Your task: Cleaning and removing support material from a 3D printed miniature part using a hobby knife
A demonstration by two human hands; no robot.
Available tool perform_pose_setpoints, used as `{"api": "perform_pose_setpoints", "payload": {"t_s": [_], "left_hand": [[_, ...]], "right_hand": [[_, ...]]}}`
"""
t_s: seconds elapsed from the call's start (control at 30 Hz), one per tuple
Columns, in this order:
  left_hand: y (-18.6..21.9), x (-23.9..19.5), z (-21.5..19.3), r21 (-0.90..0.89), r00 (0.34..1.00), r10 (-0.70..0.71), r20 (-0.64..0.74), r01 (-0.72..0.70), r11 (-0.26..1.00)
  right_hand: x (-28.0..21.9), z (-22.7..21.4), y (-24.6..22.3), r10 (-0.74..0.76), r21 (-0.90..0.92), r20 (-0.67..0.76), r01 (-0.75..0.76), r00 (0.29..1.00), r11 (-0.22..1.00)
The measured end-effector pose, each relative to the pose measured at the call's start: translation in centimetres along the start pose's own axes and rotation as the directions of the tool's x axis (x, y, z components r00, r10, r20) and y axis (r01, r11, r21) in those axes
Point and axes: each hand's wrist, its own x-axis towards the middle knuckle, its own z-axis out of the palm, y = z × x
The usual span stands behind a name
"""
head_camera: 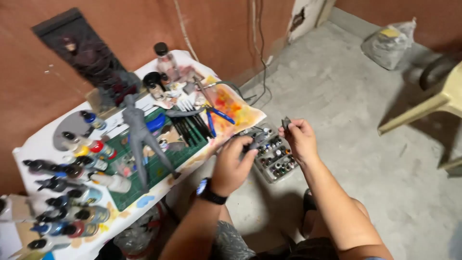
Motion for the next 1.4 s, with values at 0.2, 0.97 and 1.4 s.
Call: {"api": "perform_pose_setpoints", "payload": {"t_s": [0.2, 0.97, 1.4], "left_hand": [[-13.1, -8.4, 15.3, -0.135, 0.767, -0.598, 0.231, 0.634, 0.761], [-5.5, -4.8, 18.7, -0.803, 0.675, -0.483, 0.558, 0.586, -0.108], [-2.4, -4.3, 18.1, -0.794, 0.789, -0.398, 0.468, 0.573, 0.202]], "right_hand": [[-0.1, -14.7, 8.1, 0.251, 0.183, -0.348, -0.198, 0.903, 0.963], [-7.9, -9.1, -6.3, 0.069, 0.359, -0.114, -0.023, 0.991, 0.933], [-9.9, -7.5, -8.2, -0.06, 0.383, -0.016, 0.061, 0.998, 0.922]]}}
